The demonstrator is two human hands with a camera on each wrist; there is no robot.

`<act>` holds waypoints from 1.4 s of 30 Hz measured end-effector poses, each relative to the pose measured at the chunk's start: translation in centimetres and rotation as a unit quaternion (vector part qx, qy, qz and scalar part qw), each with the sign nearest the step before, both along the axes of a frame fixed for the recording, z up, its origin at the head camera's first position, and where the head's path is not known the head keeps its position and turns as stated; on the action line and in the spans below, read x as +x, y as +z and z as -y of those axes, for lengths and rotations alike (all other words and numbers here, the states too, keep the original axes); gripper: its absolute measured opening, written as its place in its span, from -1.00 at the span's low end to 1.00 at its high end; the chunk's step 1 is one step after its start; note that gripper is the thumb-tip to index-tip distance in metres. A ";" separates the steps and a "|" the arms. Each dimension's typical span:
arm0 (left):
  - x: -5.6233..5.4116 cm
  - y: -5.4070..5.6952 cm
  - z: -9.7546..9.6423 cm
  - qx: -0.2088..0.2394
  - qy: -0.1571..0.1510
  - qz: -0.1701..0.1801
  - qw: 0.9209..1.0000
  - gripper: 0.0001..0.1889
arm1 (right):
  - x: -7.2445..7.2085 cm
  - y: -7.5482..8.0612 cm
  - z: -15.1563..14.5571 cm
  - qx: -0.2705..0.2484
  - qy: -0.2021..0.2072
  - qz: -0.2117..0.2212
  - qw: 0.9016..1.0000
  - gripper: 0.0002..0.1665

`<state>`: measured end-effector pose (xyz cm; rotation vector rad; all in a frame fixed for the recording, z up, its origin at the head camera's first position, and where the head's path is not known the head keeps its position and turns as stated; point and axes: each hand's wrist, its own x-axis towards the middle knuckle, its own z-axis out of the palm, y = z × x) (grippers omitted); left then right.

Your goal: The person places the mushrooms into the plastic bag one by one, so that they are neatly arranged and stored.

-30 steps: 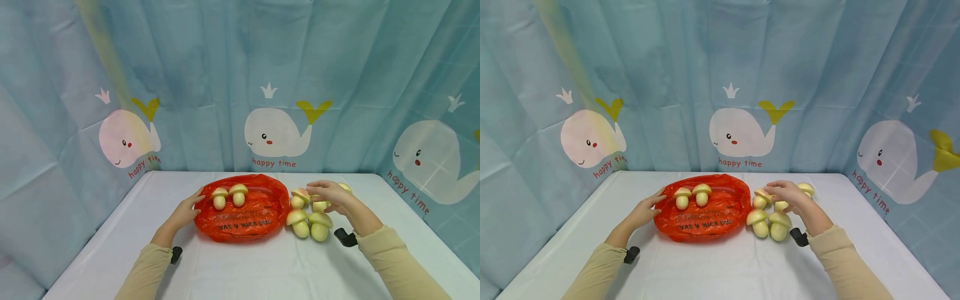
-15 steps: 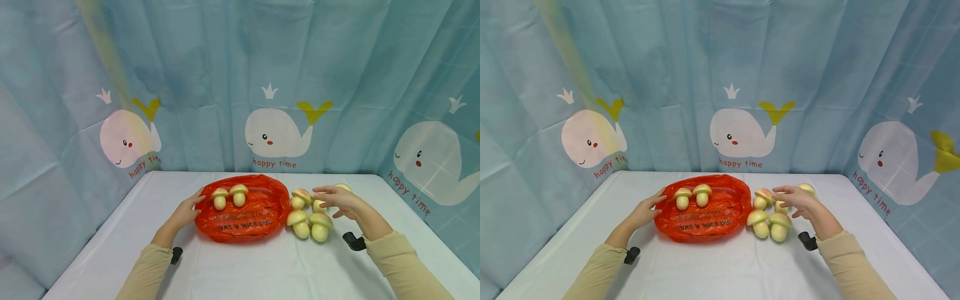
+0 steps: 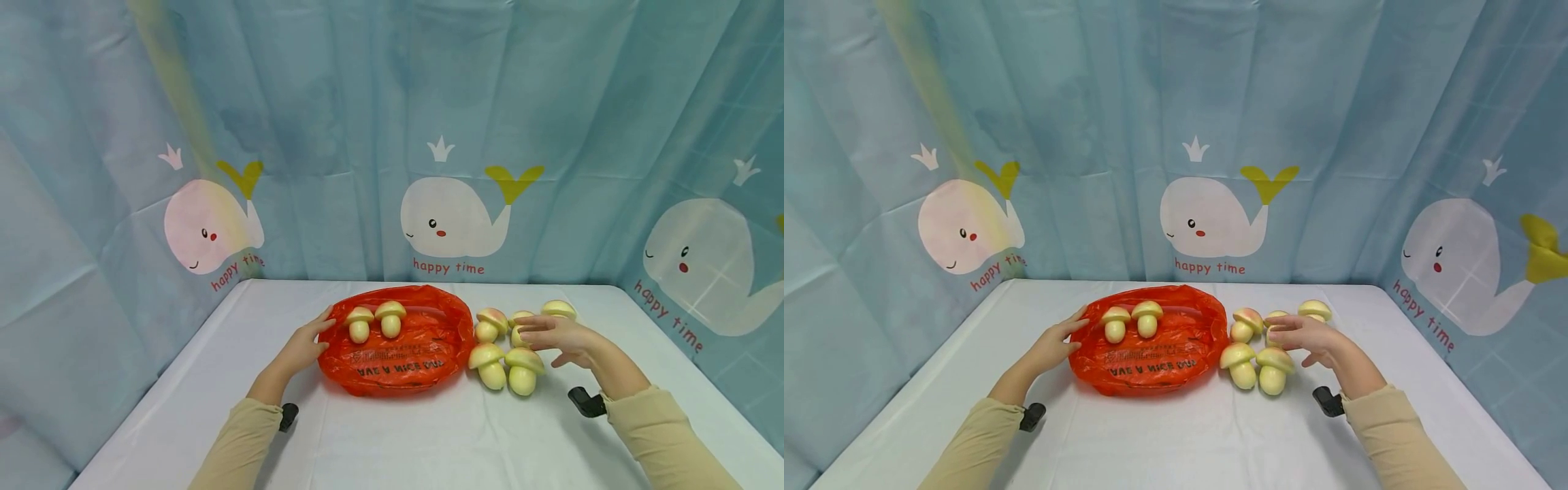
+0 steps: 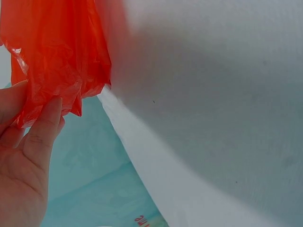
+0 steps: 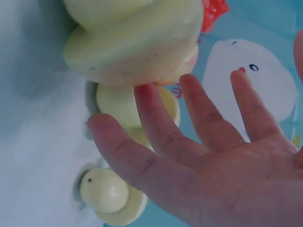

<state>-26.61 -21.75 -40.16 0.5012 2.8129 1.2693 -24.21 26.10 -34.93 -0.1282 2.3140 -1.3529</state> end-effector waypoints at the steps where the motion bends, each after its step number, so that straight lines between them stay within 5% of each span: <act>1: 0.0 0.0 0.0 -0.001 0.000 -0.001 1.000 -0.44 | 0.0 -0.1 0.0 0.002 0.002 0.001 1.000 -0.16; 21: 0.0 0.0 0.0 -0.010 -0.002 0.000 1.000 -0.45 | 0.1 -2.3 -0.7 0.023 0.008 0.010 1.000 -0.17; 42: 0.0 -0.1 0.2 -0.008 0.002 0.002 1.000 -0.44 | 0.3 -2.8 -0.1 0.067 -0.016 0.004 0.998 -0.15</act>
